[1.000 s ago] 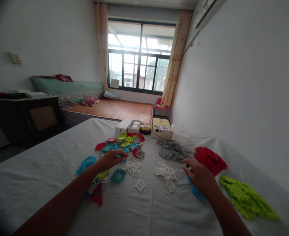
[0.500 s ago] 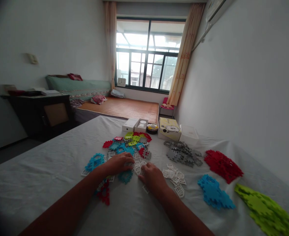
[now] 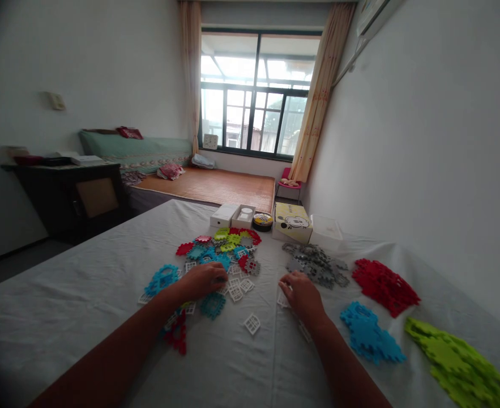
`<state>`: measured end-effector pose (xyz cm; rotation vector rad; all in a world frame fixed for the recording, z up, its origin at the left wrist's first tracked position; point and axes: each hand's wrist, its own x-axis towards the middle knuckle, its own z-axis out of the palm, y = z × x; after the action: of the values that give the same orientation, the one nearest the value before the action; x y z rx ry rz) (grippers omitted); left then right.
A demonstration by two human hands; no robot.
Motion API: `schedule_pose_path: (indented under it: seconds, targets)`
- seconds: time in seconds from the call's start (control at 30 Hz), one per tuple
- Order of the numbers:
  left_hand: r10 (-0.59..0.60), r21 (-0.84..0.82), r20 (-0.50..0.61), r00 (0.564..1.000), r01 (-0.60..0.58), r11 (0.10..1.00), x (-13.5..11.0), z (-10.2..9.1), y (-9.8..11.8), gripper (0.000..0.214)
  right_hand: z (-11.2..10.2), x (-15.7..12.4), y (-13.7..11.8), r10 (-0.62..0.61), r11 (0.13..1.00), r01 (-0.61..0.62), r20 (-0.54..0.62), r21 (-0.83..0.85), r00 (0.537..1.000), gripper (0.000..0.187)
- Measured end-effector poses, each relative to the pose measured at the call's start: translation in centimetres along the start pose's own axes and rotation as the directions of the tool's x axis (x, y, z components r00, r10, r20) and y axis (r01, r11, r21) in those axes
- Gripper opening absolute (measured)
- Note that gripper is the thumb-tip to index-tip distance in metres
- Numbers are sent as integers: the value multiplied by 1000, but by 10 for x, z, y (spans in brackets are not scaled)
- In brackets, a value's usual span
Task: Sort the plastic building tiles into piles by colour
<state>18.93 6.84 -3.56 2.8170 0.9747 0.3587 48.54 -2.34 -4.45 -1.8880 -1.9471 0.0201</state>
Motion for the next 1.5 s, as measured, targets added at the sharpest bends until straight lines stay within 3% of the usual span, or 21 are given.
schedule_pose_path:
  seconds: [0.1, 0.23, 0.37, 0.5, 0.63, 0.8, 0.93, 1.07, 1.23, 1.37, 1.5]
  targets:
    - [10, 10, 2, 1000, -10, 1000, 0, -1, 4, 16, 13, -3, -14, -96, 995, 93, -87, -43, 992, 28]
    - [25, 5, -19, 999, -25, 1000, 0, -2, 8, 18, 37, -4, -52, -258, 965, 259, 28, -31, 966, 36]
    - [26, 3, -24, 999, -26, 1000, 0, -3, 9, 18, 45, -2, -70, -314, 941, 324, 105, -99, 944, 31]
    - [28, -1, -14, 1000, -28, 1000, 0, -3, 10, 18, 40, -4, -74, -334, 922, 346, 93, -176, 938, 14]
    - [36, -7, -18, 999, -36, 999, 0, -2, 9, 18, 35, -5, -73, -341, 905, 343, 54, -252, 939, 22]
    - [29, -12, -29, 999, -29, 1000, 0, -2, 7, 18, 17, 1, -37, -176, 936, 133, -105, -327, 979, 28]
    - [41, -2, -29, 999, -41, 999, 0, -3, 6, 18, 11, -1, -12, -87, 940, 33, -143, -340, 986, 25]
    - [35, 5, -17, 999, -35, 999, 0, -3, 7, 18, 20, -5, -31, -161, 966, 136, -100, -219, 982, 27]
    - [12, 5, -35, 999, -12, 1000, -1, -3, 8, 18, 33, -5, -68, -319, 942, 324, 62, -92, 946, 25]
    - [25, 17, -29, 999, -24, 1000, -1, -3, 9, 18, 37, -6, -77, -341, 929, 353, 111, -114, 934, 15]
    - [37, 19, -17, 999, -36, 999, -1, -5, 9, 17, 30, -5, -68, -300, 940, 310, 86, -140, 950, 24]
